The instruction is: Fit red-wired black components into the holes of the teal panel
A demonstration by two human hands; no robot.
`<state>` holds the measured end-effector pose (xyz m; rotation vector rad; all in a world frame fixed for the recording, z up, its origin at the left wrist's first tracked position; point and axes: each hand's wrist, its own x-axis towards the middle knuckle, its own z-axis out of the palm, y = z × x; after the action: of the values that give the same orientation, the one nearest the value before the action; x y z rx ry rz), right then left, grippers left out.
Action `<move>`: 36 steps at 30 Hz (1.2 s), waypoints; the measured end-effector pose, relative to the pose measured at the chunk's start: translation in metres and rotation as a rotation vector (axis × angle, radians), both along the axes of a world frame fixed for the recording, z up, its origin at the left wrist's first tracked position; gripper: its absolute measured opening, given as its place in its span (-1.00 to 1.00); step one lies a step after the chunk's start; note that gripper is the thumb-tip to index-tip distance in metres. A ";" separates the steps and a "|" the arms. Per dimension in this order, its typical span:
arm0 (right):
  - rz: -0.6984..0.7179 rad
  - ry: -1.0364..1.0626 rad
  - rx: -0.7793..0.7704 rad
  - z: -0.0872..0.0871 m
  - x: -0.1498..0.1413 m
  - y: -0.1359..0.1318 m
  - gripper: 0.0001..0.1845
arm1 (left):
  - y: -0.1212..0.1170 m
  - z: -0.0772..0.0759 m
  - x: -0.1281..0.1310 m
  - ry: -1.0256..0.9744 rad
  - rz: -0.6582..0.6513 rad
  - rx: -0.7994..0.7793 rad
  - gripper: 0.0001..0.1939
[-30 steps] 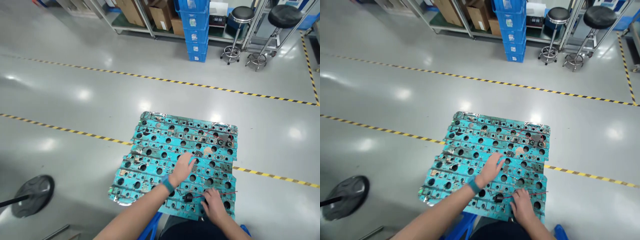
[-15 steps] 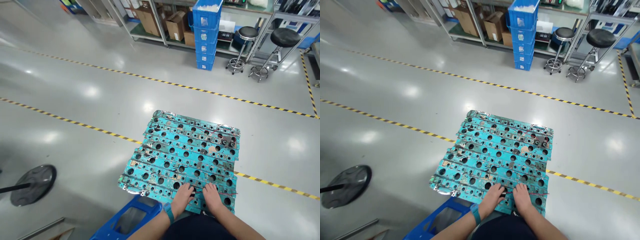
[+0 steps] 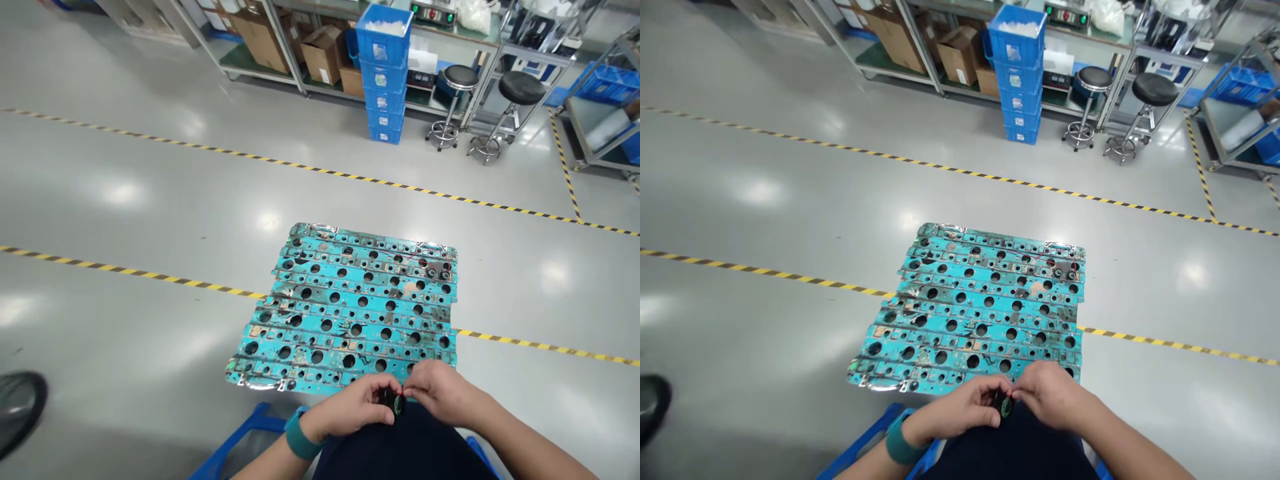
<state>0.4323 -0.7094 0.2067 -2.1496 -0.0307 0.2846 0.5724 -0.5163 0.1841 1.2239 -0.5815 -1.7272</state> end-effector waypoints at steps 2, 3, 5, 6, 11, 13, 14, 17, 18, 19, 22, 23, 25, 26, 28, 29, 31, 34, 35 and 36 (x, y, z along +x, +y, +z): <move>-0.060 0.084 0.202 0.019 0.002 -0.006 -0.74 | -0.005 0.013 0.002 -0.021 -0.069 -0.025 -0.56; -0.095 0.098 0.270 0.025 0.002 -0.007 -0.76 | -0.008 0.020 0.002 -0.017 -0.084 -0.037 -0.55; -0.167 0.072 0.348 0.033 0.000 -0.007 -0.77 | -0.011 0.034 0.001 0.018 -0.097 -0.052 -0.56; -0.213 0.048 0.363 0.035 -0.002 -0.005 -0.78 | -0.012 0.041 0.000 0.022 -0.088 -0.055 -0.58; -0.430 -0.018 0.304 0.043 -0.024 0.014 -0.78 | -0.011 0.067 -0.007 -0.337 0.074 -0.091 -0.69; -0.498 -0.024 0.298 0.048 -0.032 0.023 -0.78 | -0.009 0.072 -0.010 -0.477 0.111 -0.098 -0.69; -0.532 -0.022 0.307 0.050 -0.034 0.028 -0.76 | -0.008 0.073 -0.011 -0.539 0.118 -0.095 -0.69; -0.620 -0.013 0.312 0.058 -0.034 0.041 -0.73 | -0.003 0.075 -0.013 -0.708 0.128 -0.122 -0.71; -0.636 -0.016 0.300 0.061 -0.033 0.045 -0.77 | -0.001 0.075 -0.013 -0.742 0.129 -0.150 -0.72; -0.649 -0.020 0.285 0.063 -0.030 0.049 -0.80 | 0.000 0.075 -0.013 -0.763 0.135 -0.182 -0.73; -0.683 -0.028 0.266 0.070 -0.023 0.057 -0.84 | 0.005 0.075 -0.013 -0.777 0.165 -0.236 -0.74; -0.686 -0.026 0.269 0.072 -0.022 0.059 -0.85 | 0.007 0.075 -0.012 -0.773 0.173 -0.226 -0.74; -0.689 -0.016 0.271 0.075 -0.020 0.062 -0.84 | 0.010 0.075 -0.012 -0.763 0.183 -0.182 -0.68; -0.690 -0.012 0.273 0.075 -0.019 0.063 -0.83 | 0.011 0.076 -0.011 -0.759 0.185 -0.164 -0.66; -0.694 -0.007 0.277 0.077 -0.017 0.065 -0.83 | 0.014 0.077 -0.011 -0.741 0.187 -0.148 -0.64; -0.695 -0.006 0.277 0.078 -0.016 0.065 -0.83 | 0.015 0.077 -0.011 -0.731 0.188 -0.154 -0.65; -0.689 -0.005 0.272 0.079 -0.014 0.068 -0.83 | 0.016 0.079 -0.011 -0.719 0.192 -0.175 -0.67; -0.681 -0.020 0.243 0.077 -0.013 0.073 -0.83 | 0.016 0.084 -0.012 -0.740 0.212 -0.215 -0.74; -0.690 -0.040 0.219 0.076 -0.013 0.076 -0.84 | 0.017 0.085 -0.013 -0.758 0.224 -0.232 -0.77; -0.703 -0.070 0.185 0.074 -0.014 0.079 -0.86 | 0.017 0.087 -0.013 -0.782 0.235 -0.252 -0.80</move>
<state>0.4181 -0.6305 0.2804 -1.8528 0.6213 -0.1966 0.5591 -0.4995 0.2708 1.6897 -1.0220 -0.9047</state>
